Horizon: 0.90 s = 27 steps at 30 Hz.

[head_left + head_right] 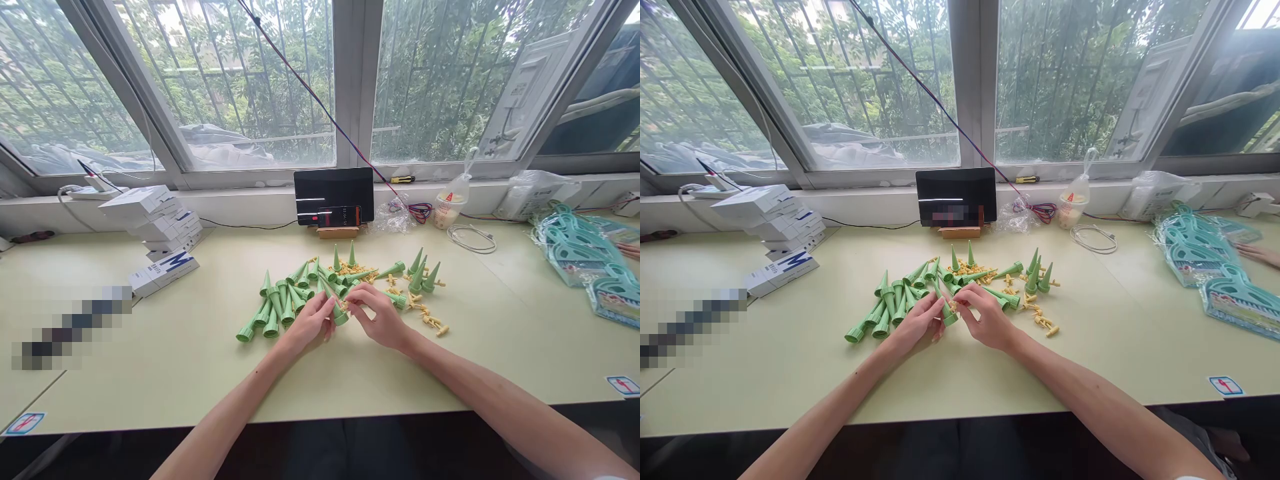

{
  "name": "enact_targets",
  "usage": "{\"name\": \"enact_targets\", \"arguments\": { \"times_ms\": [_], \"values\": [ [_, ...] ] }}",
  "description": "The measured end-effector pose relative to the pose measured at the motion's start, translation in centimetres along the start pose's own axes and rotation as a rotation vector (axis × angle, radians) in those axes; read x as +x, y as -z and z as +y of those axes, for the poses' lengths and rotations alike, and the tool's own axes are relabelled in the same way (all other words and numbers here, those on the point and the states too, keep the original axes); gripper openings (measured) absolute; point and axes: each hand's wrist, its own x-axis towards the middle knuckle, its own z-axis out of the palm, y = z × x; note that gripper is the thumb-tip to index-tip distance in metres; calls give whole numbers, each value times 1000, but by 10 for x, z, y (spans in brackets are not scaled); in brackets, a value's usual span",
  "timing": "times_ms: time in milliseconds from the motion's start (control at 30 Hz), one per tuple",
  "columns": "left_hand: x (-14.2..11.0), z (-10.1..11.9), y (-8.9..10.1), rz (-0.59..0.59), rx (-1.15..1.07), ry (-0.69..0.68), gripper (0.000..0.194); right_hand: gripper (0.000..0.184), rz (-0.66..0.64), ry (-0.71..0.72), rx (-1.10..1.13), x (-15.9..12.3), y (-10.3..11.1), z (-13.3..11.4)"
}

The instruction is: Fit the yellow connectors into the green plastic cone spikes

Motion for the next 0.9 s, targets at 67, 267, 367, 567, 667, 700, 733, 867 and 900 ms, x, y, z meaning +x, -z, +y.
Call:
{"name": "enact_targets", "arguments": {
  "times_ms": [67, 267, 367, 567, 667, 700, 733, 867, 900],
  "values": [
    [0, 0, 0, -3, -8, -3, 44, 12, -2, -6, -2, 0, 0, 0],
    [0, -1, 0, 5, -32, -6, 42, 12, -3, -28, -2, 0, 0, 1],
    [0, 0, 1, 4, -43, -12, 40, 13, -4, -35, 8, 0, 0, 1],
    [-1, 3, 3, -7, -58, -35, 38, 16, -2, -64, 28, 0, -1, 1],
    [-1, 4, 3, -8, -52, -45, 38, 14, -1, -74, 23, -1, -1, 2],
    [-1, 5, 3, -7, -46, -49, 38, 13, 0, -76, 19, -1, -1, 3],
    [-1, 5, 2, -4, -38, -54, 38, 11, 1, -79, 16, -1, -1, 4],
    [-1, 5, 2, 10, 4, -62, 37, 9, -3, -86, 24, -2, -3, 5],
    [-1, 5, 2, 7, 12, -71, 36, 9, -4, -87, 28, -3, -3, 6]
  ]
}}
